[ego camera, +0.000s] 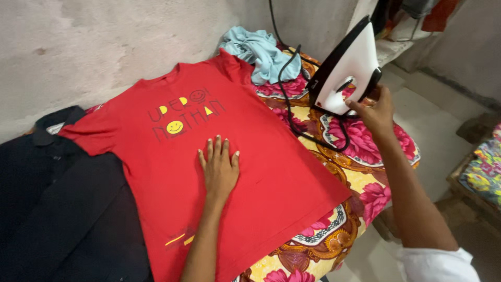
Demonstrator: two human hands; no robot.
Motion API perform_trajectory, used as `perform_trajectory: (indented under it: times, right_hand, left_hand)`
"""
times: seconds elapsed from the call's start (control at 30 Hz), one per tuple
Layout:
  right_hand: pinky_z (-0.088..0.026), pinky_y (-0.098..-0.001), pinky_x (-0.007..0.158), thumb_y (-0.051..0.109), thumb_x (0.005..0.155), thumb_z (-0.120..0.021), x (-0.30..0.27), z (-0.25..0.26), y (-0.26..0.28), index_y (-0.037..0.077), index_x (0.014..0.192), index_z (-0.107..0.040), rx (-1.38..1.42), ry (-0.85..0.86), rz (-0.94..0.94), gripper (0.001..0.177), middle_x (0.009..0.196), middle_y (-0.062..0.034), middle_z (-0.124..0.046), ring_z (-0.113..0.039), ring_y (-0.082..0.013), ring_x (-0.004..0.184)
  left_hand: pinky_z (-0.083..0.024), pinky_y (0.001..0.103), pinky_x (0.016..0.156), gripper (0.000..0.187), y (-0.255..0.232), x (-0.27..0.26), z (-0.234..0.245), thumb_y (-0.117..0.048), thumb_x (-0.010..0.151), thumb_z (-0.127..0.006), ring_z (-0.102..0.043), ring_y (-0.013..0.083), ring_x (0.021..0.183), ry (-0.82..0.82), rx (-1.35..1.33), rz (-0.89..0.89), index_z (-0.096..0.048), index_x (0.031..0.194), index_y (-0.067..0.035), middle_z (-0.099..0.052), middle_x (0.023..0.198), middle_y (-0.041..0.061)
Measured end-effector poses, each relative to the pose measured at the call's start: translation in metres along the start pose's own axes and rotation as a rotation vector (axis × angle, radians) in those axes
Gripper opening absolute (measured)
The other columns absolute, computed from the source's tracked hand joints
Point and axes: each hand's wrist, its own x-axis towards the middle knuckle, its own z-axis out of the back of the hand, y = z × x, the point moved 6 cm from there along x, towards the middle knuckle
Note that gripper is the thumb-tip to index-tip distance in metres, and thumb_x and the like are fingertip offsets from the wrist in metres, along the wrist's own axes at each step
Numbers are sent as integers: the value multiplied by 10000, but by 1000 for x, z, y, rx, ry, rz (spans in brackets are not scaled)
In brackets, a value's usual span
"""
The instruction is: The person lays out a black shirt, a light blue t-shirt, and a red t-shirt on a floral-patterned surface. They smooth each garment by hand and then use an electric iron to press the red t-shirt, moving the iron across the fabric to remove wrinkles.
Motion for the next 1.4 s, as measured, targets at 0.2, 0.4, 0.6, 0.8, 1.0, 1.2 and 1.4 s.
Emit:
perform_trajectory:
  times: [0.2, 0.4, 0.6, 0.8, 1.0, 1.2, 1.4]
  right_hand:
    - [-565, -353, 879, 84, 961, -818, 24, -27, -12, -29, 1285, -483, 166, 118, 121, 480, 1163, -125, -685, -679, -210, 1043]
    - [-519, -495, 881, 207, 1024, -786, 28, -20, 115, -7, 1301, -608, -343, 197, 475, 393, 1169, -227, -680, -665, -403, 1032]
    - [-538, -494, 806, 262, 1003, -654, -28, -58, 212, 77, 1414, -589, -494, 548, 520, 455, 1120, -189, -691, -684, -370, 954]
    - [-553, -504, 714, 248, 920, -659, -85, -121, 235, 137, 1398, -597, -478, 632, 713, 494, 1092, -187, -698, -690, -376, 952]
    - [-556, -485, 688, 226, 890, -675, -110, -140, 238, 160, 1337, -629, -460, 528, 775, 455, 1130, -168, -684, -689, -344, 936]
    - [-546, -444, 622, 192, 907, -667, -117, -158, 239, 183, 1373, -654, -599, 400, 793, 466, 969, -140, -636, -667, -306, 883]
    - [-537, -430, 610, 109, 835, -630, -78, -235, 231, 178, 1417, -640, -727, 315, 797, 586, 920, -136, -615, -647, -303, 867]
  left_hand:
    - [-187, 610, 1214, 546, 2, -15, 6, -399, 1018, -522, -361, 353, 1481, -48, -46, -25, -565, 1420, -33, -479, 1548, 163]
    - [-196, 570, 1234, 516, 2, -22, 13, -368, 999, -554, -399, 320, 1469, -78, -96, 8, -589, 1389, -33, -507, 1526, 148]
    - [-259, 561, 1199, 494, 3, -23, 20, -298, 977, -613, -435, 341, 1430, -144, -180, 21, -582, 1362, 9, -524, 1494, 196]
    - [-362, 555, 1132, 482, 13, -28, 27, -160, 955, -641, -456, 410, 1388, -278, -320, 112, -554, 1386, 37, -504, 1485, 249]
    - [-376, 565, 1091, 476, 29, -14, 25, -98, 907, -638, -466, 379, 1368, -222, -320, 226, -572, 1363, 19, -531, 1468, 196]
    - [-409, 550, 1032, 427, 63, 37, 9, -109, 893, -652, -495, 352, 1294, -198, -209, 221, -628, 1300, 19, -551, 1457, 154]
    - [-422, 550, 977, 331, 78, 73, 5, -89, 879, -656, -513, 358, 1232, -258, -222, 229, -676, 1194, 8, -596, 1377, 135]
